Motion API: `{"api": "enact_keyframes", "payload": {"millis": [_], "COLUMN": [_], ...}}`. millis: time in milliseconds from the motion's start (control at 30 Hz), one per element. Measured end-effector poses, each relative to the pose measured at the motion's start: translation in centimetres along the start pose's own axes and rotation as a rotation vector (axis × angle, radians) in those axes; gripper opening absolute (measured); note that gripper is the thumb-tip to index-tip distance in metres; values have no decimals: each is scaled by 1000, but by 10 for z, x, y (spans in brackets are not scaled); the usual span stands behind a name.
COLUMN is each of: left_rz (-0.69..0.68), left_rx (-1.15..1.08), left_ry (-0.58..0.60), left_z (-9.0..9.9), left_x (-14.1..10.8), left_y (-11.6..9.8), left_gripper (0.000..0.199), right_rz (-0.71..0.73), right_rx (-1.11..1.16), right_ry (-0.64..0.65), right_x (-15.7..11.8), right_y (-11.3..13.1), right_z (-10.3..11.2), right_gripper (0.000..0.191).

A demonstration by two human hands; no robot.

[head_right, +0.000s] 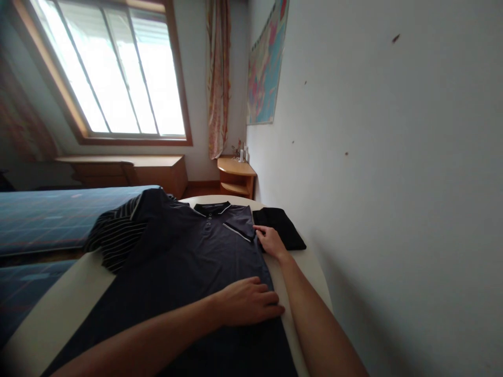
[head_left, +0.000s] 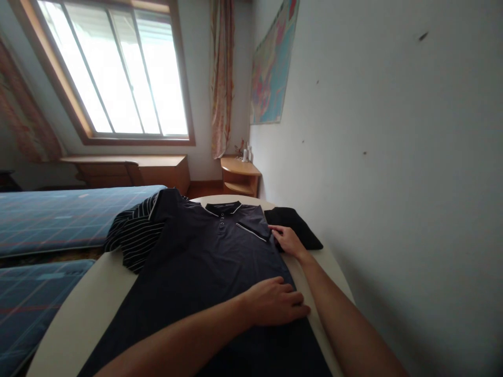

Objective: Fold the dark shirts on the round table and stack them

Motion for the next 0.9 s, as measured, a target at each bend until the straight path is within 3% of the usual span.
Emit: {"api": "enact_keyframes", "payload": {"millis": [233, 467, 733, 900], "left_rz": [18, 63, 144, 173], "left_rx": [-39, -81, -76, -109], "left_ry": [71, 80, 92, 133], "left_z": [3, 29, 63, 80], "left_x": [7, -3, -44, -77], "left_y": [3, 14, 32, 42], "left_gripper": [5, 2, 6, 11], "right_rz": [67, -85, -99, 13], "right_rx": [-64, -240, -386, -389], "right_ry": [-104, -121, -74, -43], "right_x": [-2, 5, 38, 59], "right_y": [8, 26, 71, 109], "right_z": [0, -4, -13, -35], "right_gripper": [33, 32, 37, 37]}}
Point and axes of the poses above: each hand's wrist, its own x-axis towards the middle knuckle, its own z-axis out of the back of the hand, y = z × x, the point moved 3 cm from there along x, towards the middle knuckle, and after that the axes turned 15 degrees about z, right-handed, at the moved point
